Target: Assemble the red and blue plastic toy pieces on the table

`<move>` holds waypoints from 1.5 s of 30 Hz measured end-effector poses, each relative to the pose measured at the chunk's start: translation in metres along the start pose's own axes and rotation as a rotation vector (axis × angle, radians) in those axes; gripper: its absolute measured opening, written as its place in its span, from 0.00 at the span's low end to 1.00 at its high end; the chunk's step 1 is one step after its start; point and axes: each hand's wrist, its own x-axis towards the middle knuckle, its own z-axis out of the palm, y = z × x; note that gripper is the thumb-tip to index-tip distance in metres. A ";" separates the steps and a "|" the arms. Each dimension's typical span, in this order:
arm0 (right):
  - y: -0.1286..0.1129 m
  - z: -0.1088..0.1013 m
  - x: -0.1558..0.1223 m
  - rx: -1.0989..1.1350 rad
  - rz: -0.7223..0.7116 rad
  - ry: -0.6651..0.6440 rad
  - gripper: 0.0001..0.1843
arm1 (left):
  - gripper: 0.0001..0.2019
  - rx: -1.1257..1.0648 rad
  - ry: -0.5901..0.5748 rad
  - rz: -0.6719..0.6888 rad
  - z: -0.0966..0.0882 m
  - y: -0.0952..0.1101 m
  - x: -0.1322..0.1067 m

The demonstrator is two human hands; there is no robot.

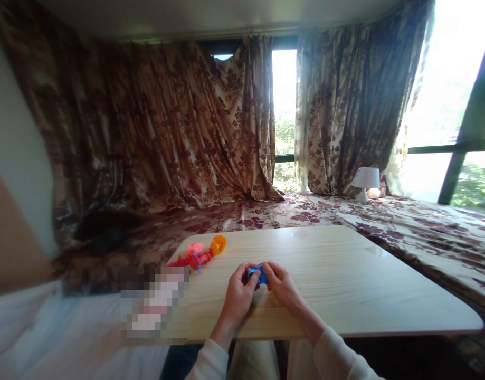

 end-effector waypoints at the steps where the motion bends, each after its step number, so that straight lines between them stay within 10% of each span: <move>1: 0.001 0.001 -0.001 0.005 0.010 -0.008 0.23 | 0.15 -0.006 0.034 -0.005 0.000 0.000 0.001; 7: 0.002 0.005 -0.005 -0.051 -0.097 -0.054 0.17 | 0.15 0.014 0.137 -0.020 0.000 -0.001 0.002; 18: 0.002 0.001 0.004 0.008 0.054 0.148 0.29 | 0.22 0.119 -0.152 0.055 0.003 -0.003 -0.002; 29: 0.005 0.003 -0.001 -0.055 -0.080 0.049 0.19 | 0.15 0.199 0.127 0.121 -0.002 -0.005 0.003; 38: 0.001 0.005 -0.005 -0.078 -0.199 -0.021 0.06 | 0.29 -0.071 0.008 -0.101 -0.005 -0.007 0.006; 45: 0.002 0.008 -0.007 -0.323 -0.338 -0.064 0.10 | 0.16 0.112 0.146 0.061 0.001 -0.011 0.011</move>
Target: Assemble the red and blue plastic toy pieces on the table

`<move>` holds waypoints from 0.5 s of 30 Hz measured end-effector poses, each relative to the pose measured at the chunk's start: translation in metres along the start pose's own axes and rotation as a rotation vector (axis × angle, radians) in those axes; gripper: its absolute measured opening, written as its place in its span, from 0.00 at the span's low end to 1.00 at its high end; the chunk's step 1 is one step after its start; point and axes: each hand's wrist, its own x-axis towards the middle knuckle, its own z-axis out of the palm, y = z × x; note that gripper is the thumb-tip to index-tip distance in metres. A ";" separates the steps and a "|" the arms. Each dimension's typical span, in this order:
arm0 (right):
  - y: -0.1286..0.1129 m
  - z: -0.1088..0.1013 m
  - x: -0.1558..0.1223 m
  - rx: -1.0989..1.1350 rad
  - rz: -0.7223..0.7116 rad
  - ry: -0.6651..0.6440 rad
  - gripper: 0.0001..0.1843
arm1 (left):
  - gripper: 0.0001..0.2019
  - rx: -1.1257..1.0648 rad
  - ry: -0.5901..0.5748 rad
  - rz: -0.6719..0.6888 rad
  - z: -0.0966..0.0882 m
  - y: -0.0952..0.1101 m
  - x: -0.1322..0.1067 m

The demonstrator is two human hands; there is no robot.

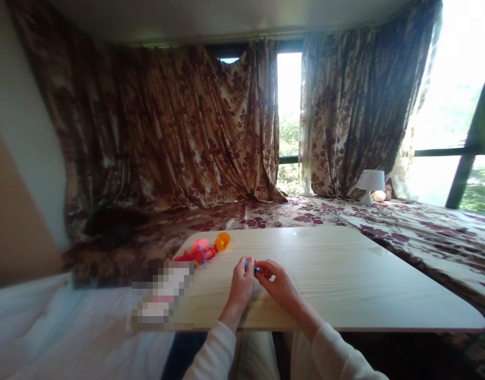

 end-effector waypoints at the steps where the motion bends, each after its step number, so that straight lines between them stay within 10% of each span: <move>1: -0.001 0.001 0.000 -0.023 -0.006 0.009 0.14 | 0.16 0.036 0.010 0.020 0.002 0.001 -0.001; 6: 0.007 0.003 -0.001 -0.059 -0.009 -0.029 0.16 | 0.18 0.236 -0.106 0.077 -0.015 0.009 0.004; 9: 0.017 0.004 -0.001 -0.073 0.048 0.002 0.12 | 0.18 0.822 0.064 0.174 -0.063 0.015 0.028; 15: 0.014 0.001 0.000 -0.198 0.100 -0.046 0.13 | 0.19 1.071 0.104 0.134 -0.151 0.018 0.071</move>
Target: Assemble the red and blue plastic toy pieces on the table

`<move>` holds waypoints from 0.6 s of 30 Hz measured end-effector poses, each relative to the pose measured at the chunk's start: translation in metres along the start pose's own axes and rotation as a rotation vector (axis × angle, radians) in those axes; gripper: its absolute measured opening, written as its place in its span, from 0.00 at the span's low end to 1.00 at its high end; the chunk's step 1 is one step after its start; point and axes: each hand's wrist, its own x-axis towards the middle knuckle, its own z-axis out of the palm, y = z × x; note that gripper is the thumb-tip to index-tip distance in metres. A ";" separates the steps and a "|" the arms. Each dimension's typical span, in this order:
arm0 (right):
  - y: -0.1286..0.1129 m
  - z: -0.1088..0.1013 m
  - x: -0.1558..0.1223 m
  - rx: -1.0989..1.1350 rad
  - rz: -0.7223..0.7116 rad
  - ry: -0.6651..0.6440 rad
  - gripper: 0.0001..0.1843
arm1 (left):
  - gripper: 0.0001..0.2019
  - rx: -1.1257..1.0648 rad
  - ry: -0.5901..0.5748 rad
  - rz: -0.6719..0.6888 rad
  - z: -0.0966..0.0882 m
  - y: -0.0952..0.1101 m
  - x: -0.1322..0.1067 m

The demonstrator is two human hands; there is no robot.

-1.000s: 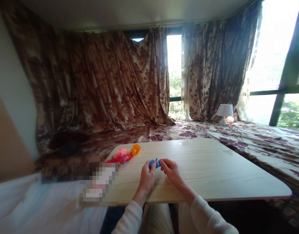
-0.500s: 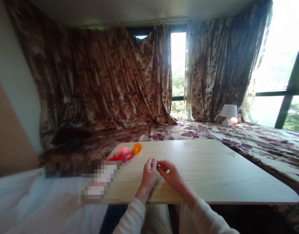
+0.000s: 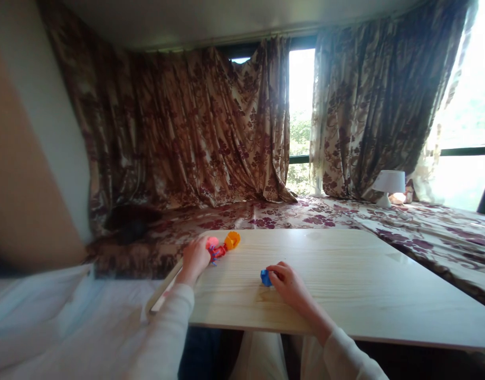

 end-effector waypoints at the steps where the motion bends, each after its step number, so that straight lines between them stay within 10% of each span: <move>1: -0.002 -0.001 0.000 0.003 0.006 0.001 0.14 | 0.20 0.012 -0.040 0.025 0.000 -0.005 0.002; 11: -0.004 -0.002 -0.003 -0.070 -0.101 -0.021 0.14 | 0.21 0.025 -0.189 0.177 0.015 -0.010 0.000; 18: -0.012 -0.009 -0.003 0.063 -0.196 0.144 0.15 | 0.31 -0.489 -0.171 0.263 0.024 0.057 -0.044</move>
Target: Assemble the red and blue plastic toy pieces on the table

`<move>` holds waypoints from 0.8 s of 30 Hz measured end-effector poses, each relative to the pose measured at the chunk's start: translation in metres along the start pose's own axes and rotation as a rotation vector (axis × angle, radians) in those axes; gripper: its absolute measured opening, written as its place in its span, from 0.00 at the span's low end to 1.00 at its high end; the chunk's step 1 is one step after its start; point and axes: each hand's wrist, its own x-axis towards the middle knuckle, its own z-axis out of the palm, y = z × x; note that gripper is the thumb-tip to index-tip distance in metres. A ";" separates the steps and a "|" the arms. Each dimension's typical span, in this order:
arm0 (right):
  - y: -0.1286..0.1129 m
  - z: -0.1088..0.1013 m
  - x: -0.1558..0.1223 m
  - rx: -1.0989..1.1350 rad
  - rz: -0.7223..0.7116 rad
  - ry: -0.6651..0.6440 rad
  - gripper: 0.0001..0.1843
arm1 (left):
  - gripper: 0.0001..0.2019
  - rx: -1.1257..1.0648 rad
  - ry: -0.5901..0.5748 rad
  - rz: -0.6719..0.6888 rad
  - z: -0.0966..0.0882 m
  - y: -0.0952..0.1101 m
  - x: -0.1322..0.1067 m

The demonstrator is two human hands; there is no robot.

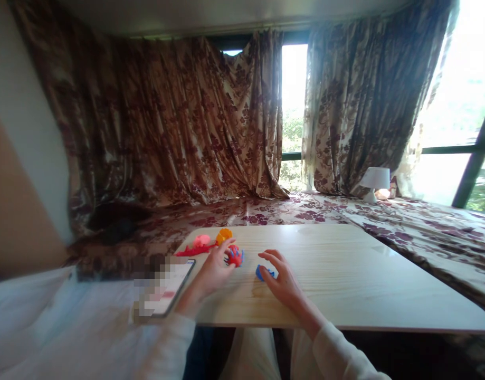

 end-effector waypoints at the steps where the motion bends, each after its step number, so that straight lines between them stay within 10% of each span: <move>1: -0.001 -0.001 0.000 0.017 -0.009 -0.001 0.17 | 0.31 -0.039 -0.024 0.033 0.010 0.008 -0.004; 15: -0.006 0.000 0.002 0.050 0.000 -0.070 0.08 | 0.30 -0.301 0.039 -0.048 0.055 0.020 -0.022; 24: -0.003 0.000 0.001 -0.003 0.032 -0.060 0.07 | 0.07 -0.328 0.051 -0.107 0.057 0.023 -0.025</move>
